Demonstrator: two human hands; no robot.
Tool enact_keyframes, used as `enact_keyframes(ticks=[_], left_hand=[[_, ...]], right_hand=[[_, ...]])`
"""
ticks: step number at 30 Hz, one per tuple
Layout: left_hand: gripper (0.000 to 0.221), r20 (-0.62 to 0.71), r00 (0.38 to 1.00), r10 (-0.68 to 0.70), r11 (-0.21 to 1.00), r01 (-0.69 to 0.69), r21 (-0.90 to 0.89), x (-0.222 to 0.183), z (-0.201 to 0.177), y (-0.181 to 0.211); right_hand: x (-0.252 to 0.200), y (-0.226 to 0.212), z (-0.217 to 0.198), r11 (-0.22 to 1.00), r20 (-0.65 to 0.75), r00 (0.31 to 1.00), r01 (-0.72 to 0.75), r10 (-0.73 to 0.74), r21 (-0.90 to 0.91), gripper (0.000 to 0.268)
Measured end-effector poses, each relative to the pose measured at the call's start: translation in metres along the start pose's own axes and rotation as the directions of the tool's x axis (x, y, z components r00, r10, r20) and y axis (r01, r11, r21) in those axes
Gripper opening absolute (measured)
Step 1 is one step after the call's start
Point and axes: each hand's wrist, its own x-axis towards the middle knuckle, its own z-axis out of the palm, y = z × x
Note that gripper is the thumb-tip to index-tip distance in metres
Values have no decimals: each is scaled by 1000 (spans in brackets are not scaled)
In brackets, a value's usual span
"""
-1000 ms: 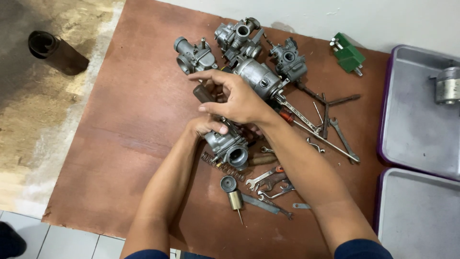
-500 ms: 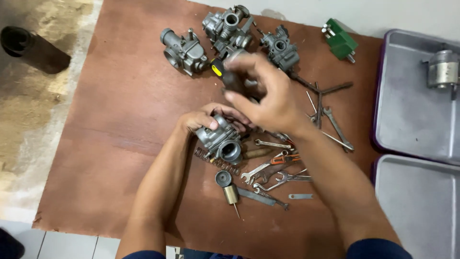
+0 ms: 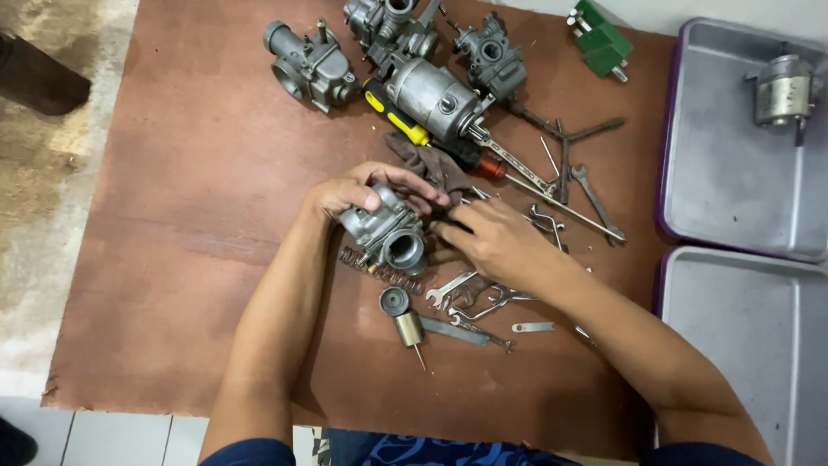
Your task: Disassembling and inspecting multiple motorcycle carburetors on a workbench.
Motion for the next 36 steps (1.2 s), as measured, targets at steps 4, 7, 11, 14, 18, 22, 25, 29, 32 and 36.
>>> enact_keyframes(ticks=[4,7,11,14,18,22,25,29,32,36], left_hand=[[91,13,1000,-12,1000,12,29,1,2,2],[91,17,1000,-7,998,6,56,1,1,2],[92,6,1000,16,999,-16,47,0,-5,-5],[91,-14,1000,22,1000,-22,23,1,-2,-4],[90,11,1000,24,1000,-24,9,1,-3,-5],[88,-28,999,29,1000,-29,-9,-2,-4,-7],[86,-46,999,29,999,-30,-22,-3,-3,-8],[83,-51,998,27,999,-28,-25,-2,-6,-9],[85,-54,998,31,999,-32,-22,-3,-9,-12],[86,-50,999,-15,1000,15,2,-1,-10,-7]], right_hand=[[5,-2,-1,999,-46,998,45,-46,-24,18],[0,5,1,999,-37,999,22,-21,46,20],[-4,6,-16,992,-32,999,-31,35,122,24],[-10,6,-41,982,-65,993,-83,95,170,27],[-39,15,-56,979,-73,980,-176,184,104,25],[-63,22,-53,942,-41,947,-311,318,124,28],[-75,25,-46,919,-25,927,-368,375,139,28],[-82,26,-42,891,-4,903,-422,429,169,28],[-77,17,-47,879,0,904,-415,427,236,24],[-85,13,-38,879,29,912,-403,410,253,20]])
